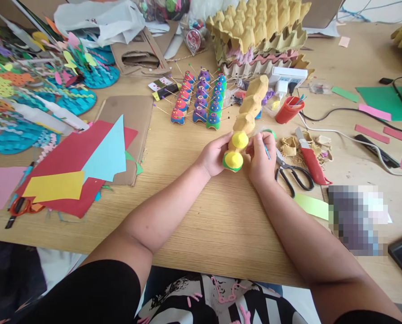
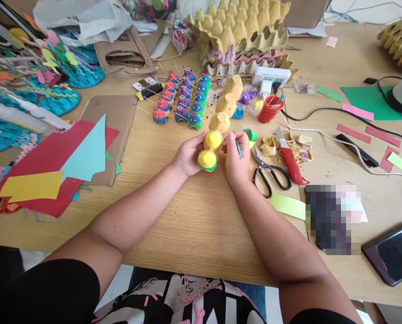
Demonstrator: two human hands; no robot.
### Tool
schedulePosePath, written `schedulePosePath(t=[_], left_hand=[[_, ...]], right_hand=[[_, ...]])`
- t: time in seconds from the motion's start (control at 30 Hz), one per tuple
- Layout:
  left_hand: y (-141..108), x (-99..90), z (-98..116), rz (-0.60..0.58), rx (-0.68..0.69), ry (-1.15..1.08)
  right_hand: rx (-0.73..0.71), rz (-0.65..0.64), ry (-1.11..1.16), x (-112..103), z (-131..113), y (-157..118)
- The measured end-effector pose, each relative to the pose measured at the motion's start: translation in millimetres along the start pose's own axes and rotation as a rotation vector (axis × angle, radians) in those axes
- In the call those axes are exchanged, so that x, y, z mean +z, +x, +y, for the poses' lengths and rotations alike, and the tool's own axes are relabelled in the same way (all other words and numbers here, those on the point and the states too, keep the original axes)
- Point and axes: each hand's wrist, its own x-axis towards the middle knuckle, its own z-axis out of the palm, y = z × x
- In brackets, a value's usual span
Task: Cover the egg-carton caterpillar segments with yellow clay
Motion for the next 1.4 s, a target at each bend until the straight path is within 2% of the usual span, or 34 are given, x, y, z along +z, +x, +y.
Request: schedulePosePath(t=[0.2, 0.37, 0.53, 0.73, 0.9, 1.1, 1.27, 1.4], left_hand=[[2, -0.5, 0, -0.026, 0.023, 0.043], [5, -2.4, -5, 0.003, 0.118, 0.051], [4, -3.0, -9, -0.007, 0.125, 0.040], [0, -1.2, -7, -0.036, 0.164, 0.097], [2, -1.8, -7, -0.031, 0.164, 0.113], [5, -6.4, -10, -0.078, 0.161, 0.154], [8, -11.1, -9, -0.071, 0.155, 0.141], [12, -16.0, -8, -0.137, 0.183, 0.116]], right_hand=[[0.275, -0.213, 0.263, 1, -8, 5], [0.334, -0.277, 0.366, -2, -11, 8], [0.388, -0.257, 0.438, -4, -8, 8], [0.312, -0.276, 0.382, -3, -6, 9], [0.376, -0.242, 0.438, 0, -8, 7], [0.344, -0.187, 0.439, 1, -2, 10], [0.499, -0.155, 0.605, 3, -6, 8], [0.548, -0.190, 0.687, 4, -23, 4]])
